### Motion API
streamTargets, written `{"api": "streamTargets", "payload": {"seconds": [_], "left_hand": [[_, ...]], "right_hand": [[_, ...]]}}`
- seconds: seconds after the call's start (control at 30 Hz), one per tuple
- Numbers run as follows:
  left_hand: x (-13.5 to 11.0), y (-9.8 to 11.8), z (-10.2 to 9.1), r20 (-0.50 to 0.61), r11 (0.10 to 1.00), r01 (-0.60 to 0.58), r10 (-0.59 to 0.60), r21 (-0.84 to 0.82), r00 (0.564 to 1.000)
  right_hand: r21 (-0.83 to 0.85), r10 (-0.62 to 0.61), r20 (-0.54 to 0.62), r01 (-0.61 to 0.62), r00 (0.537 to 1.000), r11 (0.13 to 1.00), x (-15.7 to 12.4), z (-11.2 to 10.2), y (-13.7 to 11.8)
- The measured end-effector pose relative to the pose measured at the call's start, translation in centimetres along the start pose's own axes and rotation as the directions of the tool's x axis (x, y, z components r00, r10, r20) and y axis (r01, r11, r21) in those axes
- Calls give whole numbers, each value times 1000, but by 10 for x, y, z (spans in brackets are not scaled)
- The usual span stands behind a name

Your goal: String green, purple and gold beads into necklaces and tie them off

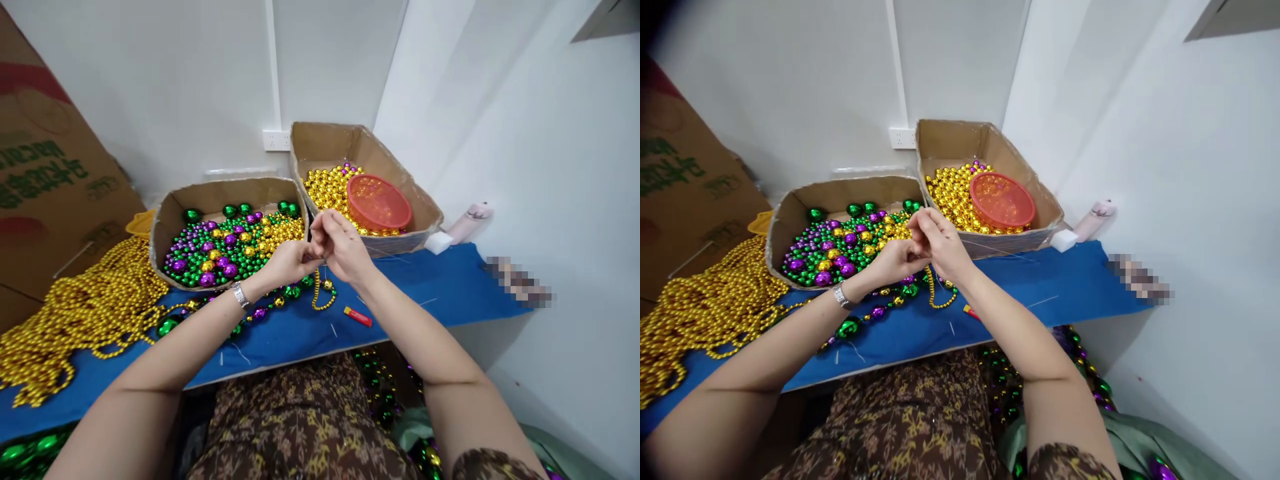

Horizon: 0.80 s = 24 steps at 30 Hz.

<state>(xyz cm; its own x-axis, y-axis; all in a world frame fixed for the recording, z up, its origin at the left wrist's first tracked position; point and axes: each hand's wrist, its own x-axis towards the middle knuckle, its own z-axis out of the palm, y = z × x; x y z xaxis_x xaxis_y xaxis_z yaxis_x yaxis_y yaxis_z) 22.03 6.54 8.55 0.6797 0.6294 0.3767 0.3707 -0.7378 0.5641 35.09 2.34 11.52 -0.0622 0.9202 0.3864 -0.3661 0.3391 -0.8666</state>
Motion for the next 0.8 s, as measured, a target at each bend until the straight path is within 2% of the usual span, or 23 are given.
{"api": "streamTargets", "payload": {"seconds": [0.17, 0.43, 0.53, 0.67, 0.73, 0.8], "left_hand": [[8, 15, -23, -51, 990, 23, -30, -137, 998], [19, 56, -70, -114, 988, 10, -28, -152, 993], [18, 64, -80, -152, 990, -5, -17, -140, 988], [9, 59, -79, -118, 993, 15, -29, -119, 993], [2, 51, -70, -58, 992, 43, -50, -121, 997], [-5, 40, -57, 4, 987, 72, -73, -141, 997]], "right_hand": [[-107, -85, -9, 83, 996, 991, 28, 19, -29], [-305, -271, -9, 255, 963, 918, 50, 72, -124], [-380, -318, 22, 302, 948, 874, 53, 85, -148], [-423, -352, 73, 349, 933, 836, 55, 95, -148], [-397, -347, 131, 370, 929, 840, 57, 96, -135], [-377, -287, 184, 337, 940, 863, 60, 96, -115]]}}
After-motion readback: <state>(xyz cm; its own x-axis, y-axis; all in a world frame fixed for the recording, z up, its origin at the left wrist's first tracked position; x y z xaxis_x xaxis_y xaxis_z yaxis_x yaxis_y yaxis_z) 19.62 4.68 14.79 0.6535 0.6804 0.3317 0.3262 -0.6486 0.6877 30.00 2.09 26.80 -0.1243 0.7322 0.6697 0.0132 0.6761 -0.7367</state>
